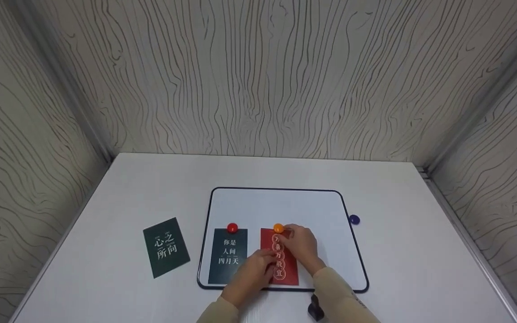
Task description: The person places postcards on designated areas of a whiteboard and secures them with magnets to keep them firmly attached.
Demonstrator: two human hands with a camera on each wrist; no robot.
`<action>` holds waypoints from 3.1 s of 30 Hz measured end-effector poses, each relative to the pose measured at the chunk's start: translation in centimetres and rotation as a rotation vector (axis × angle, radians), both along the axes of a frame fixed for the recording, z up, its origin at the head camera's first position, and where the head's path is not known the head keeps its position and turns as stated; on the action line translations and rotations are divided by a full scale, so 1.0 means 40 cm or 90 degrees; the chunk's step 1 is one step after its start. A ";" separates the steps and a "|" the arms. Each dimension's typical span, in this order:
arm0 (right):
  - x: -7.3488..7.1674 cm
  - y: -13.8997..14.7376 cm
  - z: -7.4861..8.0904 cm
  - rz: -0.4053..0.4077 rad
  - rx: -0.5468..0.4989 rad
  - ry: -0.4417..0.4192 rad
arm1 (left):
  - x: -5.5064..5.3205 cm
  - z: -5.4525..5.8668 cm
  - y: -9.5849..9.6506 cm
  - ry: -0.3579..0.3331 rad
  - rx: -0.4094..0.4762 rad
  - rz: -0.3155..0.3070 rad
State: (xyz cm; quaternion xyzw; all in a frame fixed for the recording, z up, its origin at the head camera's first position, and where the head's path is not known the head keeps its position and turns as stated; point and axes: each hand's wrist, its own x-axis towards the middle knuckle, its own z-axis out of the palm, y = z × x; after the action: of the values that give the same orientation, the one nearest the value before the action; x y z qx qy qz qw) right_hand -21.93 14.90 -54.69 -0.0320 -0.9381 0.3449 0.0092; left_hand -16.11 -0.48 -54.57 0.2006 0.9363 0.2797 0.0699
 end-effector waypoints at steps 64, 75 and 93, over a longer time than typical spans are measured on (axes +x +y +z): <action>0.097 0.317 0.035 -0.162 -0.013 -0.062 | -0.015 -0.019 -0.251 0.089 0.145 0.286; 0.108 0.366 0.027 -0.203 -0.021 -0.078 | -0.015 -0.030 -0.289 0.066 0.155 0.338; 0.111 0.397 0.016 -0.232 -0.042 -0.119 | -0.016 -0.042 -0.330 0.038 0.190 0.448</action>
State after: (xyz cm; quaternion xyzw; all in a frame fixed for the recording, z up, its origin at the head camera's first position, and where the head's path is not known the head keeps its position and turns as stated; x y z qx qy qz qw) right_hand -17.51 30.76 -54.06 -0.2335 -0.9018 0.3633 -0.0169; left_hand -16.77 -13.67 -56.24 -0.1172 0.8986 0.4137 -0.0877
